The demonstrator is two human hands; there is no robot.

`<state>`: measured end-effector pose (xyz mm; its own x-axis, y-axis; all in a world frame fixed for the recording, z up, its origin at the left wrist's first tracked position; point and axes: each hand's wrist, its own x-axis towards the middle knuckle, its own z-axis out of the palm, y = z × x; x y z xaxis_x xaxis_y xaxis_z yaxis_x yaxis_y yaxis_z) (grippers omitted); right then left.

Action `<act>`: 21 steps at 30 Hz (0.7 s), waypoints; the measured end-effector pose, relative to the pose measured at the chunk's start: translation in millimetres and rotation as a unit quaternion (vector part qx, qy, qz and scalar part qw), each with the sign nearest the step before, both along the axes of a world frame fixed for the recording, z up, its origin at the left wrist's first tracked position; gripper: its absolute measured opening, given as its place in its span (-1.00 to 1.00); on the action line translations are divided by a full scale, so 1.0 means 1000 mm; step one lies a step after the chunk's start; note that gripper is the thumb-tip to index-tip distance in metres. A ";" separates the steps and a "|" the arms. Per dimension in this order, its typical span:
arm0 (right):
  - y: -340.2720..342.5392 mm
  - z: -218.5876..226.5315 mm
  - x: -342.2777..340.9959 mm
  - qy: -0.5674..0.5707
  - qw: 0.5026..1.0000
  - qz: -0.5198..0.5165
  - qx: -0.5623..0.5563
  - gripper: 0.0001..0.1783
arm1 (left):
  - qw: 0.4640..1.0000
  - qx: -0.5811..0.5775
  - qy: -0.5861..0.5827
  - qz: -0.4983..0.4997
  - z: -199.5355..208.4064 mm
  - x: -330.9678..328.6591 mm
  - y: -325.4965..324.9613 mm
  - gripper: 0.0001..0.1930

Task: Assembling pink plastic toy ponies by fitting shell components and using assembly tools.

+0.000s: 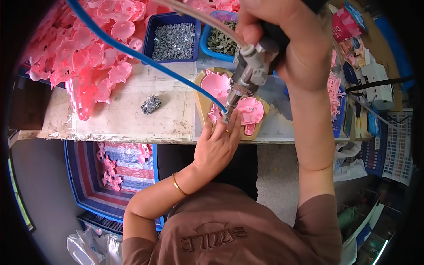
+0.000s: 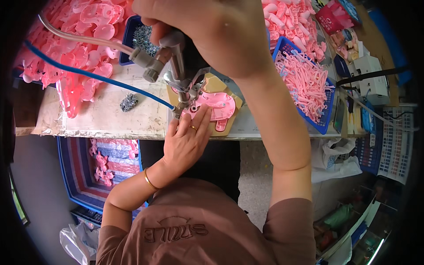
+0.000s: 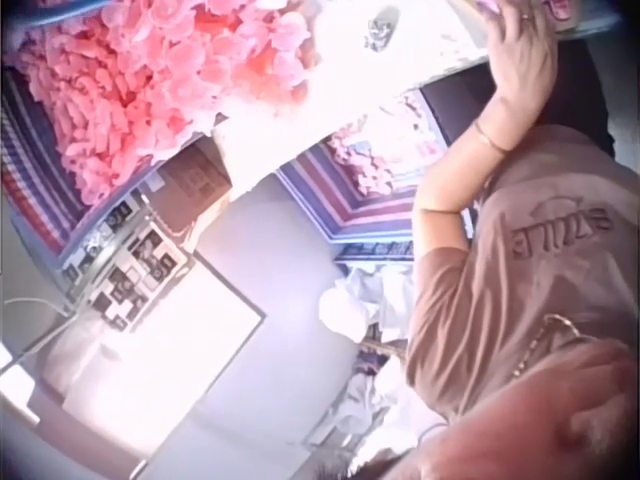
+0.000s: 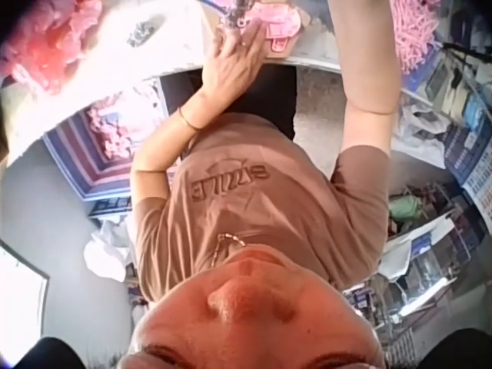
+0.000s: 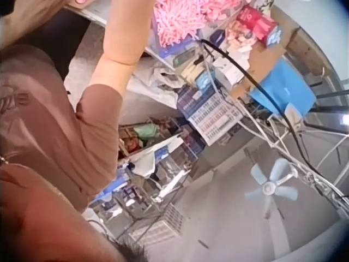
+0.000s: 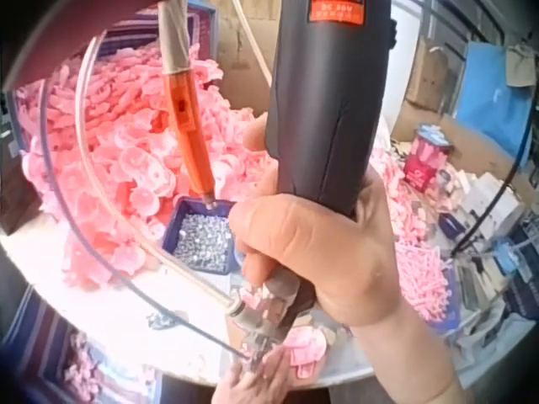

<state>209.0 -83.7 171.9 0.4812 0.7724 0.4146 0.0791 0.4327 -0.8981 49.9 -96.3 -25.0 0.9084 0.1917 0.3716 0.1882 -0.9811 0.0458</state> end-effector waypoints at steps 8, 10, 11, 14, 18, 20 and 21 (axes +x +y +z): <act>-0.010 0.006 -0.007 0.012 0.999 -0.003 -0.040 -0.56 | 1.000 0.002 0.012 0.027 0.000 0.002 -0.002 -0.47; -0.013 0.011 -0.009 0.038 0.998 0.003 -0.042 -0.56 | 1.000 -0.006 0.012 0.028 0.000 0.001 -0.002 -0.48; -0.013 0.009 -0.008 0.038 0.998 0.003 -0.042 -0.56 | 1.000 -0.012 0.000 0.016 -0.001 0.001 -0.002 -0.46; -0.007 -0.001 -0.003 0.011 1.000 0.016 -0.015 -0.56 | 1.000 -0.023 -0.012 0.006 -0.003 0.001 -0.001 -0.45; -0.002 -0.013 0.002 0.041 0.998 0.043 0.021 -0.55 | 0.999 -0.029 -0.015 0.019 -0.002 0.001 -0.001 -0.45; 0.003 -0.032 0.018 0.008 0.989 0.126 0.075 -0.56 | 0.999 -0.032 -0.015 0.014 -0.002 0.002 -0.002 -0.46; -0.007 -0.027 0.000 0.075 0.987 0.120 0.075 -0.59 | 0.999 -0.036 -0.011 0.015 -0.002 0.001 -0.003 -0.46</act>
